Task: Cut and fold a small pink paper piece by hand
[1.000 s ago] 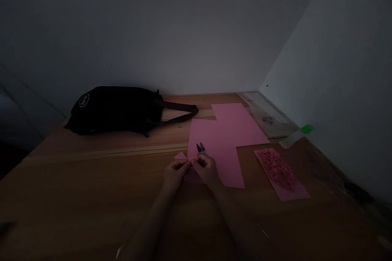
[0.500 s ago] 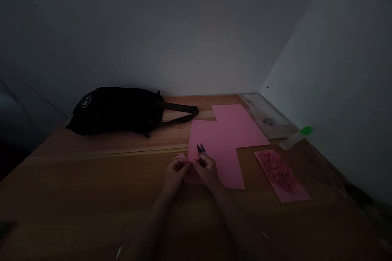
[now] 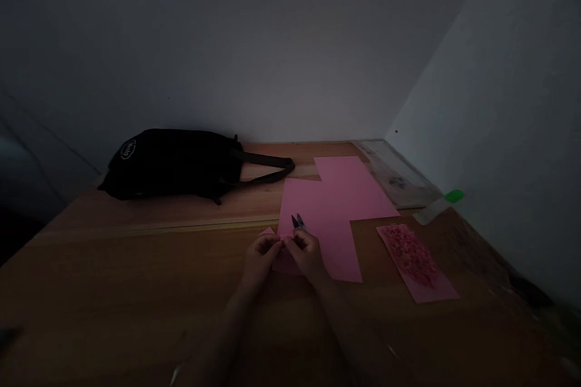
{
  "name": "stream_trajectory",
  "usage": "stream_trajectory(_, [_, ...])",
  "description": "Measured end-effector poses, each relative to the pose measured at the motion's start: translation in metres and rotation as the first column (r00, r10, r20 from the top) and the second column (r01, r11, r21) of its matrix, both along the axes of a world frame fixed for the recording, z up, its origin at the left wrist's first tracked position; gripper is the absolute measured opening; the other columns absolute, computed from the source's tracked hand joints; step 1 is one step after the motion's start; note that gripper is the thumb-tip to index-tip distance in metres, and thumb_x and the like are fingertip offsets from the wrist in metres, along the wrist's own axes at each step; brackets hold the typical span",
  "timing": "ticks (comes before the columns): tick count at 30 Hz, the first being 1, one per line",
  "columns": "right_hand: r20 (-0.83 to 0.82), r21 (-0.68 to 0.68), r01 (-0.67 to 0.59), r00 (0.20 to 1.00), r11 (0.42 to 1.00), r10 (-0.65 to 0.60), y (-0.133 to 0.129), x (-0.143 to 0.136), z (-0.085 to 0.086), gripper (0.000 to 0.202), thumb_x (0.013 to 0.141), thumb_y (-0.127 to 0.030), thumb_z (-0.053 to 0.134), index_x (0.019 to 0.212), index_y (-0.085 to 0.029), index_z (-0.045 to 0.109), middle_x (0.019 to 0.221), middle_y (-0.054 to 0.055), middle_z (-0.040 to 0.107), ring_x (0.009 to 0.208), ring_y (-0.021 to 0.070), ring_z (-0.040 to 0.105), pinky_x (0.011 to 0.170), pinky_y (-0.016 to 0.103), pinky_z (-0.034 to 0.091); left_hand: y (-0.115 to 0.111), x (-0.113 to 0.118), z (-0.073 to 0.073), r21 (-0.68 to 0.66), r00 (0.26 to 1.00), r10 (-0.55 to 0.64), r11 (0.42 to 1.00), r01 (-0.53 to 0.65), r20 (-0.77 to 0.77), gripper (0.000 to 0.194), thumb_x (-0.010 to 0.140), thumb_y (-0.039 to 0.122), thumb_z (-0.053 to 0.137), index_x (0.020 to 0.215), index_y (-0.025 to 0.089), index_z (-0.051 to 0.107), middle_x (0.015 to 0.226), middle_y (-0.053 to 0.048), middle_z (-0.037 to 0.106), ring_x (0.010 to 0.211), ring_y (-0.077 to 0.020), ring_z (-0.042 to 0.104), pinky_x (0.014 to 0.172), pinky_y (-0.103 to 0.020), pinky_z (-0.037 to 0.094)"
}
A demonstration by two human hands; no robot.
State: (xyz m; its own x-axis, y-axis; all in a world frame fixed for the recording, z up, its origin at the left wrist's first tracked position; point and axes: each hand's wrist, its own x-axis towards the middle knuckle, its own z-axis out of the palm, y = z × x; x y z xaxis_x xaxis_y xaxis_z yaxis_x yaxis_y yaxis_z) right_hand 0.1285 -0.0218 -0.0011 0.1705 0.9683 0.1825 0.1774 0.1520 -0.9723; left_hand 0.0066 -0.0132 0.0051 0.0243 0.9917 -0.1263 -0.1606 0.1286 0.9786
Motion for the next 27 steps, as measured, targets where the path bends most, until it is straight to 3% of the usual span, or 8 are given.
stream_trajectory(9, [0.046, 0.016, 0.0, 0.999, 1.0, -0.001, 0.0, 0.001, 0.002, 0.029, 0.073, -0.035, 0.054, 0.052, -0.02, 0.041, 0.048, -0.004, 0.037, 0.046, 0.0105, 0.038, 0.044, 0.022, 0.03, 0.001, -0.001, -0.003, 0.054, 0.999, -0.039, 0.998, 0.041, -0.036, 0.019, 0.064, 0.033, 0.068, 0.065, 0.015, 0.065, 0.064, 0.0, 0.06, 0.062, -0.0109, 0.054, 0.061, -0.021, 0.043])
stream_trajectory(15, [0.086, 0.033, -0.009, 0.996, 0.999, 0.006, 0.0, 0.0, 0.001, 0.024, 0.074, -0.034, 0.055, 0.056, -0.019, 0.053, 0.05, -0.002, 0.046, 0.048, 0.0124, 0.045, 0.047, 0.023, 0.036, 0.001, 0.0, -0.007, 0.036, 0.999, -0.007, 0.999, 0.006, 0.031, 0.02, 0.063, 0.033, 0.069, 0.07, 0.015, 0.066, 0.071, -0.001, 0.064, 0.067, -0.0113, 0.056, 0.065, -0.021, 0.043])
stream_trajectory(19, [0.079, 0.023, -0.03, 0.996, 0.999, 0.028, 0.0, 0.0, -0.001, 0.022, 0.075, -0.035, 0.056, 0.062, -0.018, 0.062, 0.052, 0.0, 0.053, 0.05, 0.014, 0.05, 0.049, 0.025, 0.04, 0.002, 0.0, -0.004, 0.013, 1.0, 0.003, 1.0, -0.003, 0.028, 0.021, 0.061, 0.034, 0.07, 0.069, 0.015, 0.066, 0.068, -0.001, 0.064, 0.064, -0.0119, 0.057, 0.064, -0.022, 0.044])
stream_trajectory(27, [0.058, 0.021, 0.034, 0.998, 0.999, -0.035, -0.001, -0.001, 0.0, 0.02, 0.073, -0.036, 0.057, 0.071, -0.017, 0.063, 0.056, 0.0, 0.056, 0.051, 0.0131, 0.052, 0.05, 0.024, 0.042, -0.001, 0.001, 0.003, -0.009, 0.999, 0.023, 1.0, -0.022, 0.022, 0.019, 0.061, 0.033, 0.069, 0.066, 0.015, 0.065, 0.066, 0.0, 0.064, 0.062, -0.0111, 0.055, 0.062, -0.021, 0.042])
